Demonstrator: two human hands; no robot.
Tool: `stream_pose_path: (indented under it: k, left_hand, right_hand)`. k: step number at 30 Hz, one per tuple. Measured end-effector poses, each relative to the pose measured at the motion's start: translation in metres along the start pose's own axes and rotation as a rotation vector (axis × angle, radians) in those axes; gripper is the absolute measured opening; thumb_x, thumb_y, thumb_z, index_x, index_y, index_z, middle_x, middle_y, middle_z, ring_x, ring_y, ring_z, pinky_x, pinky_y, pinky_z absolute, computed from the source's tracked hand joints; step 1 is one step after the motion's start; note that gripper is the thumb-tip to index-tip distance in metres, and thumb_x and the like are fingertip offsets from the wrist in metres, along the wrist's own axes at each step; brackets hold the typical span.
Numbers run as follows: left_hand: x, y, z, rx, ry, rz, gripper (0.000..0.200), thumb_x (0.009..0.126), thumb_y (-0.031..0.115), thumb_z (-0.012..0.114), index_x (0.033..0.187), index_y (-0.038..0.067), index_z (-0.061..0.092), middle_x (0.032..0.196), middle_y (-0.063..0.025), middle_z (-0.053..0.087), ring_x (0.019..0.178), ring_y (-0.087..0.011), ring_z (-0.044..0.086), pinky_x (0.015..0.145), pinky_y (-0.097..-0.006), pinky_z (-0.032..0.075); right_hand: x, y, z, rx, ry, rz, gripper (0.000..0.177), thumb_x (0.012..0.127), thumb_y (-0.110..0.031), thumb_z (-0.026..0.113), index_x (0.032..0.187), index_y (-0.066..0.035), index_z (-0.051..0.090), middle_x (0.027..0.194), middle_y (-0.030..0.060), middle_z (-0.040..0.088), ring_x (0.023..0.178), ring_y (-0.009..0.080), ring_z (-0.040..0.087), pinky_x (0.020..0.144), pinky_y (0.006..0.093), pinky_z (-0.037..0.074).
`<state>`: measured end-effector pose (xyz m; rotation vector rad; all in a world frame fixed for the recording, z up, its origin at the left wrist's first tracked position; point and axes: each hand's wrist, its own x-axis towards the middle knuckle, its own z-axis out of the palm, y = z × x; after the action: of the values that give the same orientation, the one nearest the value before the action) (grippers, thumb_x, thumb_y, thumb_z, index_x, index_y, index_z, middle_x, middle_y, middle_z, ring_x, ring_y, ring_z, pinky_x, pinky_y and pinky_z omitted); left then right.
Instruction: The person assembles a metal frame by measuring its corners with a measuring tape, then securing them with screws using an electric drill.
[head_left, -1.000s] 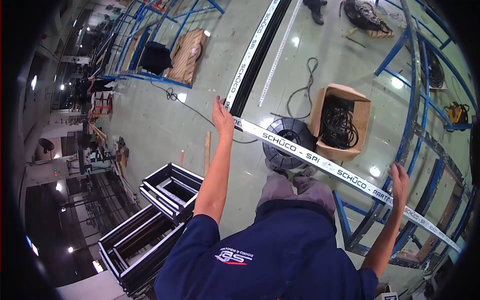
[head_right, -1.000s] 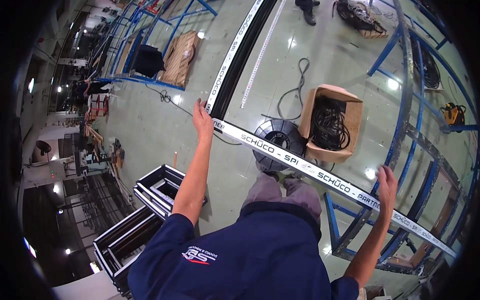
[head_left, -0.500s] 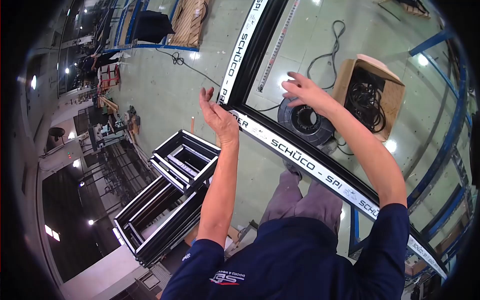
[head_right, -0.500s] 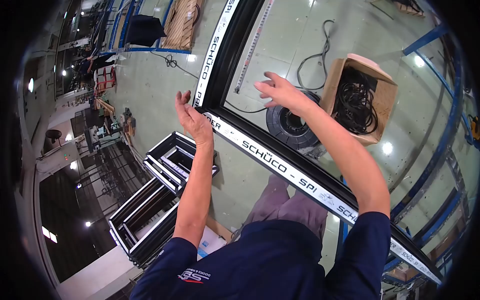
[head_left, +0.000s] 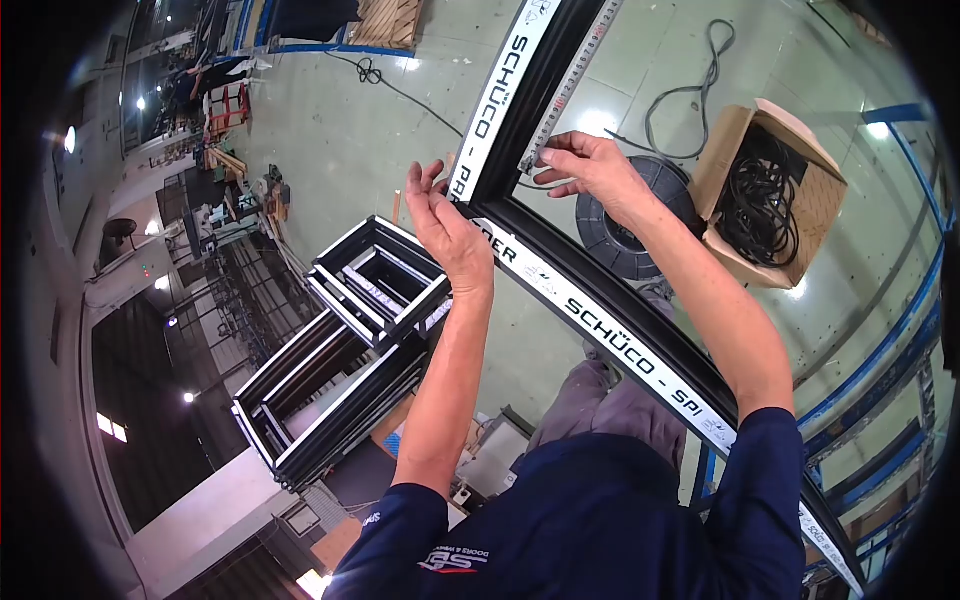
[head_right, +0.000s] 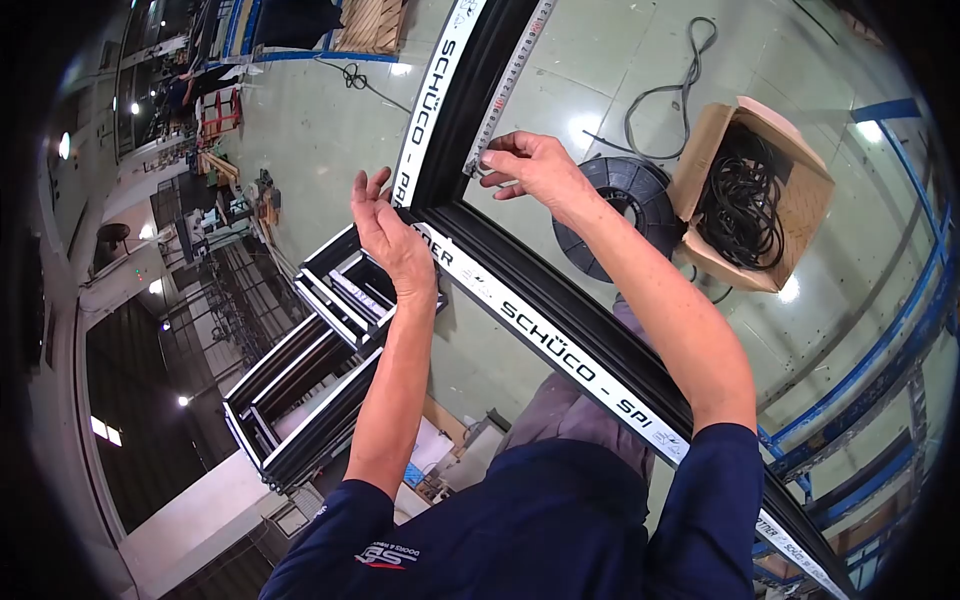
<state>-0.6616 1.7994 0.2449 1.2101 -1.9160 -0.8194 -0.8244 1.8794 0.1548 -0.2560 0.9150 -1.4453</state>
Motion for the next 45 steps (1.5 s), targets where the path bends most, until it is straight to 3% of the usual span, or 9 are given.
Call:
stream_pose_path:
  k: [7,17,31,34,35,38,39,43,45]
  left_hand:
    - [0.000,-0.001,-0.001,-0.008,-0.022,-0.029,0.043,0.103,0.005,0.031,0.143,-0.006,0.040,0.131,-0.0187,0.057,0.112,-0.0209,0.057,0.101,-0.0334,0.045]
    - [0.002,-0.002,0.000,-0.026,-0.033,-0.025,0.043,0.102,0.005,0.032,0.142,-0.006,0.042,0.127,-0.0177,0.059,0.104,-0.0183,0.057,0.095,-0.0314,0.045]
    - [0.002,0.000,0.000,-0.036,-0.043,-0.042,0.043,0.103,0.006,0.031,0.143,-0.008,0.039,0.128,-0.0187,0.058,0.112,-0.0205,0.057,0.101,-0.0321,0.044]
    - [0.003,0.002,0.000,-0.008,-0.042,-0.043,0.042,0.103,0.006,0.031,0.142,-0.008,0.040,0.128,-0.0190,0.058,0.113,-0.0217,0.057,0.102,-0.0333,0.044]
    - [0.002,0.005,0.001,0.003,-0.041,-0.042,0.042,0.103,0.006,0.031,0.142,-0.008,0.040,0.128,-0.0190,0.058,0.113,-0.0219,0.057,0.101,-0.0335,0.044]
    - [0.000,0.016,0.006,-0.100,-0.018,-0.118,0.042,0.103,0.006,0.032,0.141,-0.009,0.040,0.127,-0.0197,0.058,0.113,-0.0222,0.057,0.101,-0.0341,0.044]
    - [0.003,0.004,0.002,-0.022,-0.030,-0.047,0.043,0.103,0.006,0.032,0.142,-0.008,0.041,0.127,-0.0187,0.060,0.109,-0.0200,0.058,0.099,-0.0321,0.045]
    - [0.002,0.005,0.001,0.015,-0.050,-0.049,0.044,0.102,0.006,0.031,0.143,-0.009,0.041,0.127,-0.0185,0.059,0.109,-0.0199,0.058,0.099,-0.0317,0.045]
    - [0.001,0.006,0.001,0.027,-0.053,-0.054,0.044,0.102,0.006,0.031,0.142,-0.009,0.041,0.128,-0.0184,0.059,0.110,-0.0200,0.058,0.100,-0.0314,0.044]
  right_hand:
    - [0.015,0.005,0.012,-0.072,0.053,-0.002,0.034,0.096,-0.021,0.063,0.116,0.006,0.065,0.108,0.0117,0.070,0.092,0.0205,0.072,0.078,0.0315,0.058]
    - [0.009,0.017,0.016,-0.109,0.043,0.007,0.030,0.092,-0.017,0.064,0.112,0.005,0.066,0.102,0.0095,0.071,0.092,0.0184,0.072,0.077,0.0306,0.057]
    - [0.002,0.032,0.007,-0.166,-0.032,0.078,0.029,0.094,-0.021,0.063,0.112,0.001,0.071,0.102,0.0069,0.072,0.094,0.0149,0.067,0.082,0.0319,0.053]
    - [-0.011,0.025,0.013,-0.090,-0.151,-0.129,0.028,0.095,-0.023,0.063,0.110,-0.001,0.072,0.101,0.0062,0.072,0.097,0.0135,0.065,0.088,0.0316,0.052]
    - [-0.009,0.027,0.012,-0.194,-0.165,-0.119,0.027,0.099,-0.023,0.058,0.112,-0.002,0.070,0.106,0.0049,0.072,0.102,0.0148,0.064,0.091,0.0329,0.050]
    - [0.002,0.039,0.027,-0.139,-0.213,-0.249,0.030,0.101,-0.024,0.054,0.116,-0.001,0.066,0.110,0.0083,0.071,0.102,0.0200,0.065,0.091,0.0368,0.050]
    - [0.007,0.040,0.032,-0.335,-0.175,-0.285,0.034,0.102,-0.026,0.052,0.120,0.002,0.061,0.113,0.0180,0.070,0.105,0.0310,0.065,0.093,0.0425,0.049]
    - [0.010,0.031,0.038,-0.657,-0.151,-0.308,0.038,0.100,-0.028,0.052,0.119,0.003,0.061,0.112,0.0278,0.066,0.108,0.0443,0.062,0.095,0.0468,0.048]
    - [0.014,0.029,0.031,-0.643,-0.225,-0.332,0.037,0.100,-0.026,0.053,0.117,0.004,0.063,0.111,0.0282,0.067,0.107,0.0442,0.063,0.094,0.0471,0.048]
